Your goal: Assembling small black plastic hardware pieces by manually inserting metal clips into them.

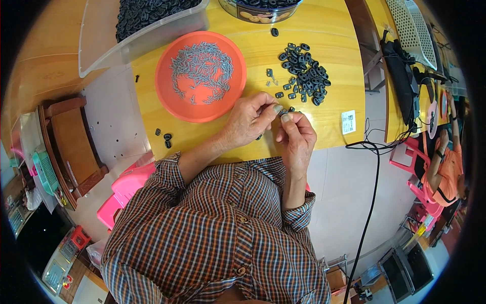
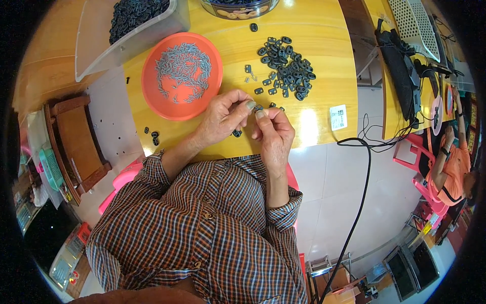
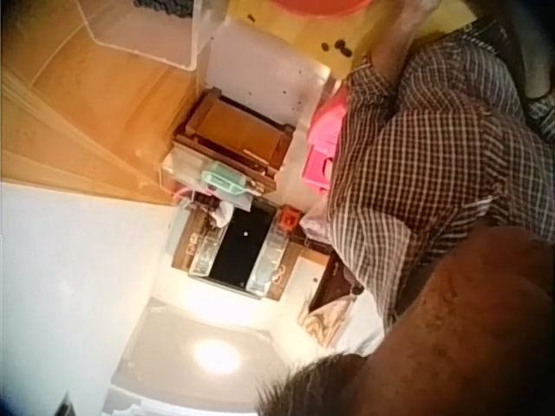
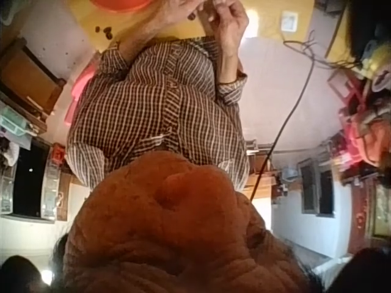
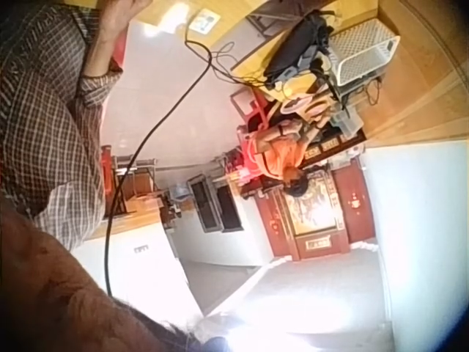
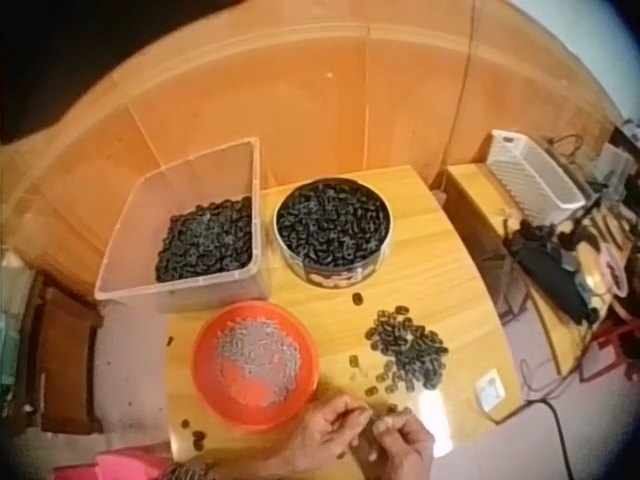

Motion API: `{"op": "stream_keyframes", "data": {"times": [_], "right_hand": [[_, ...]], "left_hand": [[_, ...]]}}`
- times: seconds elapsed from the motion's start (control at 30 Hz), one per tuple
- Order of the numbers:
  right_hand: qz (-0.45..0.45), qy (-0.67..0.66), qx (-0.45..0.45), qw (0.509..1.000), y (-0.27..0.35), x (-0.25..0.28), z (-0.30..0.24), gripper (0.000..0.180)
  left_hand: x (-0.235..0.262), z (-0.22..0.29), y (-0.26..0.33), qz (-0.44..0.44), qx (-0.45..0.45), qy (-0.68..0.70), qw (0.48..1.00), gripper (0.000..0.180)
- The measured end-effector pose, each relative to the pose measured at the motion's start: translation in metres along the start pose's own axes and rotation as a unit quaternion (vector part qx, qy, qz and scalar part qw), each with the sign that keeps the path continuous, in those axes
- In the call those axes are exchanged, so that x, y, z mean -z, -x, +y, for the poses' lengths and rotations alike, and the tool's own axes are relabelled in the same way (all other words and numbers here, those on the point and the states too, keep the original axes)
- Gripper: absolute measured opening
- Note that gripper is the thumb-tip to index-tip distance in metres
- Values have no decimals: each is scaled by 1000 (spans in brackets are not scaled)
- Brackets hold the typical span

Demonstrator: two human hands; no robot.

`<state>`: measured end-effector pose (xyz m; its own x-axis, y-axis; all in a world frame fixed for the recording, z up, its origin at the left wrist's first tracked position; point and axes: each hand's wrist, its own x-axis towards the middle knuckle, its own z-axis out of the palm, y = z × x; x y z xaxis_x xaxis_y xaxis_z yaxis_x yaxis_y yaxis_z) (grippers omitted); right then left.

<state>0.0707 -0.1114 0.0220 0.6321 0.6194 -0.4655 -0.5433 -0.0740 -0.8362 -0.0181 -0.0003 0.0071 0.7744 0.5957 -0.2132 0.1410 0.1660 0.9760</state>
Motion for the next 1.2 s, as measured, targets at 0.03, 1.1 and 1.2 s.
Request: {"op": "stream_keyframes", "data": {"times": [0.03,1.1,1.2], "right_hand": [[0,0,0,1000,1,-1,0,10],[-4,-35,1,999,1,-2,-2,15],[-20,-51,4,998,1,-2,-1,16]], "left_hand": [[1,0,0,0,1,-5,1000,15],[-1,9,-1,-19,51,47,997,14],[-2,11,0,-14,45,63,997,15]]}}
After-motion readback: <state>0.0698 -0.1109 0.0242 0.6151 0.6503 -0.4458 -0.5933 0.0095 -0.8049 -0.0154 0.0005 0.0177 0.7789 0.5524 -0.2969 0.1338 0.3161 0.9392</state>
